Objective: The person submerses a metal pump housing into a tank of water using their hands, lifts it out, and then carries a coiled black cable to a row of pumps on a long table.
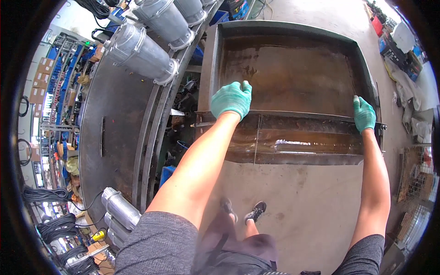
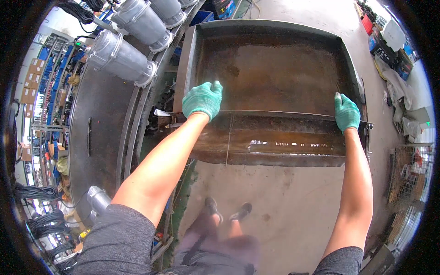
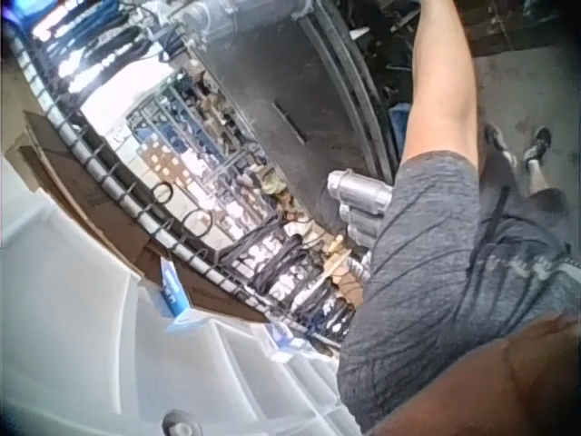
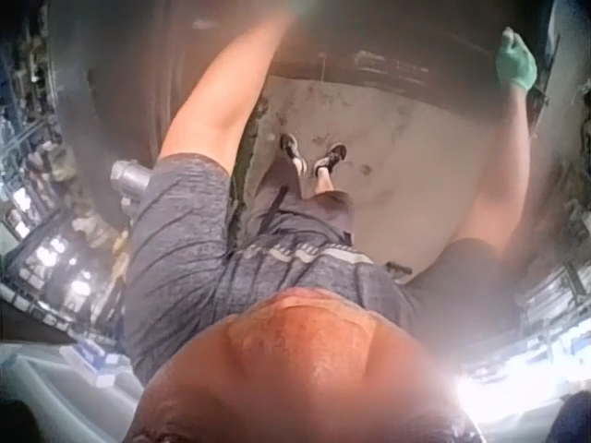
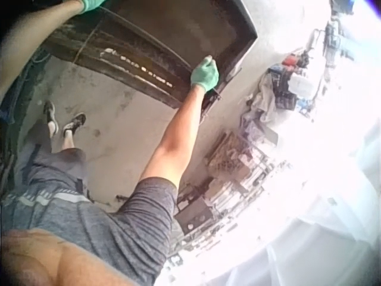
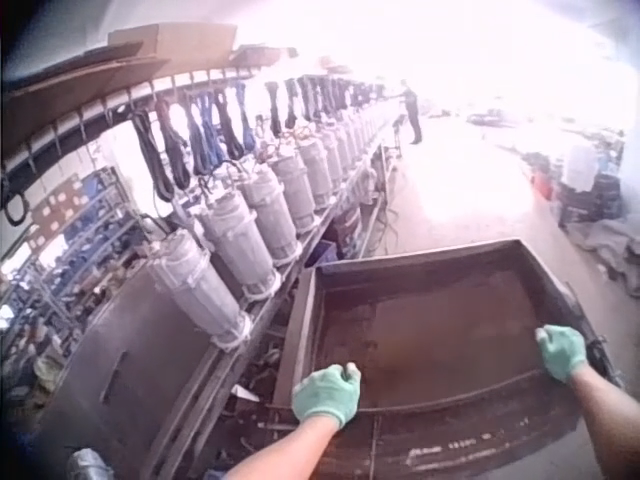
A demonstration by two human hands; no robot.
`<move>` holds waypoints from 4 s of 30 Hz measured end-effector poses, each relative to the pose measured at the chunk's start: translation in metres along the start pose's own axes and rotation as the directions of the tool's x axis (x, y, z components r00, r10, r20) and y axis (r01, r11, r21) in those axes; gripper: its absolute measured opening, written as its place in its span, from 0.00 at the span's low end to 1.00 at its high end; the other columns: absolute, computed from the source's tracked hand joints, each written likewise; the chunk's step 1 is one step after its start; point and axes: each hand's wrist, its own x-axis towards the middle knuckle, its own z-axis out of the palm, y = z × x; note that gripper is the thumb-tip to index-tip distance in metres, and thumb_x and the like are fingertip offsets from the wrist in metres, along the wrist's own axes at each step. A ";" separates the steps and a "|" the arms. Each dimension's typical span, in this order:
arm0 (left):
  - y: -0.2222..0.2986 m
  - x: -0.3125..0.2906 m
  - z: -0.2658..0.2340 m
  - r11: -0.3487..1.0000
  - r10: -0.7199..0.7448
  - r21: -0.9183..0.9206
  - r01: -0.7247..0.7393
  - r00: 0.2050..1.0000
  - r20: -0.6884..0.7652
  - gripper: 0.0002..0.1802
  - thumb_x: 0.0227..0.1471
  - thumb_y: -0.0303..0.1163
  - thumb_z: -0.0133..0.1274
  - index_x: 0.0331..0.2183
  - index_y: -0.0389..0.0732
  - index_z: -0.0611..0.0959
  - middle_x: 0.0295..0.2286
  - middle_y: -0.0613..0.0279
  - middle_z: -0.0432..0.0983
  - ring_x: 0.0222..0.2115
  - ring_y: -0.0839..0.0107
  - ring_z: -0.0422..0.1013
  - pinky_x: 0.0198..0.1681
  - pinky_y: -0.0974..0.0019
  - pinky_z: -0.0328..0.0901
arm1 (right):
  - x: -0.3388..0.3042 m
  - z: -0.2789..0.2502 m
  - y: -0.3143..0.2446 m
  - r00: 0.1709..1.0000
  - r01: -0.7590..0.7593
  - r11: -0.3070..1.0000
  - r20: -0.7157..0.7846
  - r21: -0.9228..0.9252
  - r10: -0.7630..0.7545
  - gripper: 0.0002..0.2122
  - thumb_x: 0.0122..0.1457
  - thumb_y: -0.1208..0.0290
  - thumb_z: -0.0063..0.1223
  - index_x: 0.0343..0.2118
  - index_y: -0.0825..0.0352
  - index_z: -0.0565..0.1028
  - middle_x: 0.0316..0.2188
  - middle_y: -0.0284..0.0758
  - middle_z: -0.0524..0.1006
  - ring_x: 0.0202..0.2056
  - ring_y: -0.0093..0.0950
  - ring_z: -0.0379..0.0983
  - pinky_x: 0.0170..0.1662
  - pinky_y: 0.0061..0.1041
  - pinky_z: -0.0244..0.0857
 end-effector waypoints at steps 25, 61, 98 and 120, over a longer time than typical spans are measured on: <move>-0.019 0.006 0.005 0.983 0.064 -0.163 -0.084 0.990 -0.122 0.28 0.62 0.52 0.41 0.30 0.46 0.90 0.30 0.49 0.85 0.34 0.48 0.82 0.40 0.47 0.76 | 0.016 0.008 0.013 0.986 0.165 0.986 -0.001 0.021 -0.165 0.26 0.72 0.50 0.34 0.47 0.67 0.80 0.47 0.51 0.79 0.50 0.53 0.74 0.54 0.48 0.67; -0.037 0.010 0.031 0.747 0.364 -0.535 -0.394 0.916 -0.166 0.32 0.65 0.52 0.44 0.17 0.46 0.86 0.18 0.53 0.80 0.21 0.54 0.79 0.28 0.49 0.72 | 0.012 0.042 0.098 0.918 -0.209 0.973 -0.363 -0.102 0.159 0.41 0.67 0.32 0.39 0.25 0.78 0.79 0.14 0.47 0.70 0.18 0.36 0.57 0.27 0.48 0.55; 0.122 0.279 -0.015 0.907 0.421 -0.032 -0.420 0.906 0.049 0.41 0.70 0.57 0.29 0.27 0.42 0.89 0.29 0.44 0.83 0.34 0.45 0.81 0.43 0.45 0.73 | 0.173 0.077 0.044 0.981 -0.154 0.708 -0.190 -0.689 0.028 0.28 0.66 0.71 0.45 0.70 0.52 0.57 0.24 0.36 0.79 0.24 0.39 0.79 0.27 0.44 0.69; 0.139 0.291 -0.014 0.913 0.385 0.135 -0.386 0.922 0.031 0.40 0.70 0.56 0.27 0.34 0.41 0.90 0.36 0.43 0.84 0.42 0.45 0.79 0.50 0.45 0.71 | 0.206 0.043 -0.025 0.876 -0.418 0.871 -0.369 -0.260 0.310 0.34 0.73 0.44 0.26 0.22 0.61 0.81 0.24 0.44 0.82 0.31 0.45 0.81 0.40 0.49 0.67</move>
